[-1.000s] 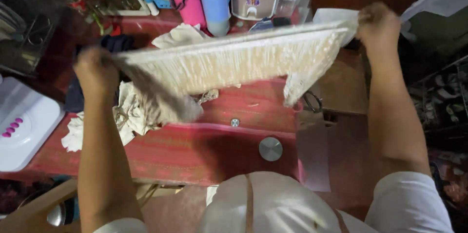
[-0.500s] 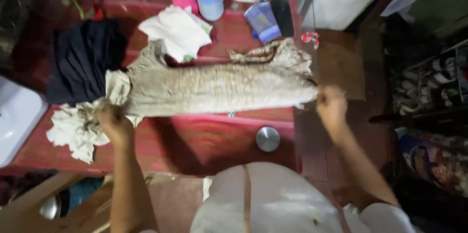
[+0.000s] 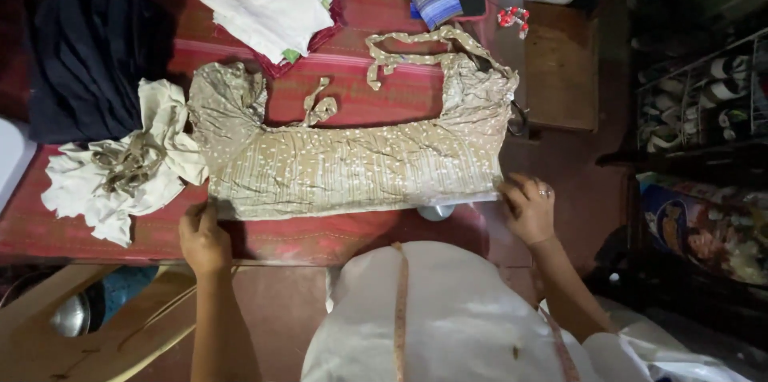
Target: The person uses a pair of scissors to cut a piece of patterned fabric on a table. They repeatedly adjust the fabric's position and cut it into smaller strips and pieces.
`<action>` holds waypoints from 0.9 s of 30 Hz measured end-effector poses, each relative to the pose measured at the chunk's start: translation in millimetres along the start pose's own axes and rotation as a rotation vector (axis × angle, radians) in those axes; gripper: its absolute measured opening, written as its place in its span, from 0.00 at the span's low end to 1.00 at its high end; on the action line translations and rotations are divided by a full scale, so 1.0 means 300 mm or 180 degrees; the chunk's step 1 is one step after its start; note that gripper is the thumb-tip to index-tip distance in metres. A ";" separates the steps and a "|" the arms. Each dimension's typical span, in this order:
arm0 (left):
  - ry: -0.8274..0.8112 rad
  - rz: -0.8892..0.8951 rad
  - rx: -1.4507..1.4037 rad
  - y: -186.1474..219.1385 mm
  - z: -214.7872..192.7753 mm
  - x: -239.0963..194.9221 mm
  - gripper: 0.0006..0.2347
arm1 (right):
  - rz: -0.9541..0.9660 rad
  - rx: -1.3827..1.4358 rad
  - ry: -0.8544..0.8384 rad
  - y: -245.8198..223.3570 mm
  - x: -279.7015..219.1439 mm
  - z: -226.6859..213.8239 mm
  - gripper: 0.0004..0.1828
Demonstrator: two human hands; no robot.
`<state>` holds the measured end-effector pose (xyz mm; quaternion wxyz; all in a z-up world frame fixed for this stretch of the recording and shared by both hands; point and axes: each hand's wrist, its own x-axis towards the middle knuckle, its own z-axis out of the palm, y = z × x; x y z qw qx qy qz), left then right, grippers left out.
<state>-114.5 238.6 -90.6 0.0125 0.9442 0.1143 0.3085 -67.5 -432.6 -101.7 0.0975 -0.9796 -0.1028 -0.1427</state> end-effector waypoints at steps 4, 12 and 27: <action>0.0163 0.0029 -0.0176 0.033 -0.050 0.037 0.09 | -0.0019 0.0284 0.0134 -0.087 0.079 -0.127 0.17; -0.0040 0.0412 -0.1897 0.496 0.157 0.204 0.18 | -0.0614 0.0993 0.0345 -0.623 0.349 0.281 0.14; -0.2270 -0.0661 -0.0104 0.403 -0.040 0.307 0.34 | -0.0851 -0.0090 -0.0357 -0.482 0.458 0.133 0.42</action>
